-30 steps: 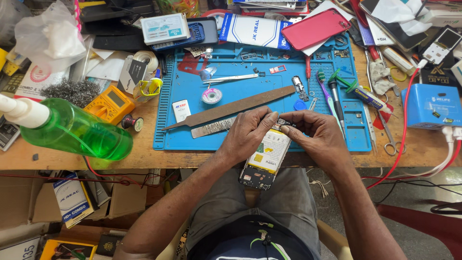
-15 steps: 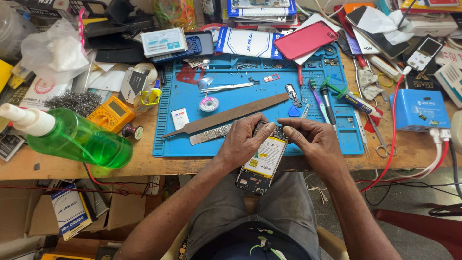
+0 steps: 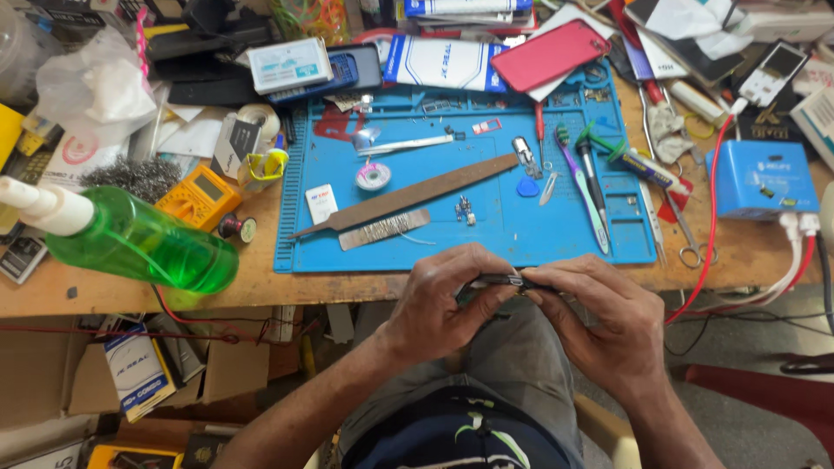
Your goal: The person handles a disassembled smartphone, connecting a charging cable to the battery and observing the screen light up. They then disconnect the cable and continue manipulating small internal components on a cluttered workbench.
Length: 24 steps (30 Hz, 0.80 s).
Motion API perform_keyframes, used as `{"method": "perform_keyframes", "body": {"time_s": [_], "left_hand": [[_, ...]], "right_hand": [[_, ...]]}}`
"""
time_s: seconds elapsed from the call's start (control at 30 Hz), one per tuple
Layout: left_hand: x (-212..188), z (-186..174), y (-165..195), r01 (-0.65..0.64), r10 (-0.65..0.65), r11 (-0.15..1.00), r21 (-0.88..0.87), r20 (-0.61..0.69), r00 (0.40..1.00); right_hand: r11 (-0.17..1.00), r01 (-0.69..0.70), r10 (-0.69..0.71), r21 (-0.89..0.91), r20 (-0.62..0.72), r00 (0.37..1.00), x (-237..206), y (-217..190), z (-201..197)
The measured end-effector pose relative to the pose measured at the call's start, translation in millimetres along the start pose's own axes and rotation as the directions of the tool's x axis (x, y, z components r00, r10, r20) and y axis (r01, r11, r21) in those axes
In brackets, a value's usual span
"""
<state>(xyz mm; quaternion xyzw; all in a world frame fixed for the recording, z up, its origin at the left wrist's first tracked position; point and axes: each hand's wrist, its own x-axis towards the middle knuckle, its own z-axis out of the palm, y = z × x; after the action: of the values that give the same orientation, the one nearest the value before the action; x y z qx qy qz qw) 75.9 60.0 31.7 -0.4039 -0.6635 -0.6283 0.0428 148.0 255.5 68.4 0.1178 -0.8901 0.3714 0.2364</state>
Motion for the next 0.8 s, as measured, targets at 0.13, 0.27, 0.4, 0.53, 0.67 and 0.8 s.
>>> {"method": "perform_keyframes", "body": {"time_s": [0.13,0.27,0.4,0.53,0.67,0.8], "left_hand": [[-16.1,14.8,2.1,-0.061,0.061,0.998,0.036,-0.012,0.998],[-29.5,27.2,1.8,-0.120,0.119,0.991,0.057,0.017,0.993],[-37.6,38.9,2.4,-0.126,0.125,0.990,0.056,0.027,0.992],[-45.6,48.1,3.7,-0.081,0.081,0.997,-0.002,0.042,0.996],[-54.9,56.8,1.6,-0.033,0.036,0.996,-0.079,0.039,0.999],[-69.1,65.0,-6.8,-0.051,0.052,0.998,-0.047,0.024,0.998]], "right_hand": [[0.999,0.000,-0.001,0.041,0.014,1.000,-20.8,-2.9,-7.1],[0.998,0.004,-0.008,0.066,0.056,0.998,-38.4,3.4,-15.7],[0.998,0.024,-0.026,0.061,0.034,0.999,-55.2,8.6,-15.7],[0.999,0.019,-0.019,0.038,-0.012,1.000,-71.5,9.3,-14.5],[0.998,0.048,-0.048,0.033,-0.008,0.999,-83.5,11.7,-12.7],[0.997,0.047,-0.049,0.056,0.037,0.998,-94.3,20.3,-9.8]]}}
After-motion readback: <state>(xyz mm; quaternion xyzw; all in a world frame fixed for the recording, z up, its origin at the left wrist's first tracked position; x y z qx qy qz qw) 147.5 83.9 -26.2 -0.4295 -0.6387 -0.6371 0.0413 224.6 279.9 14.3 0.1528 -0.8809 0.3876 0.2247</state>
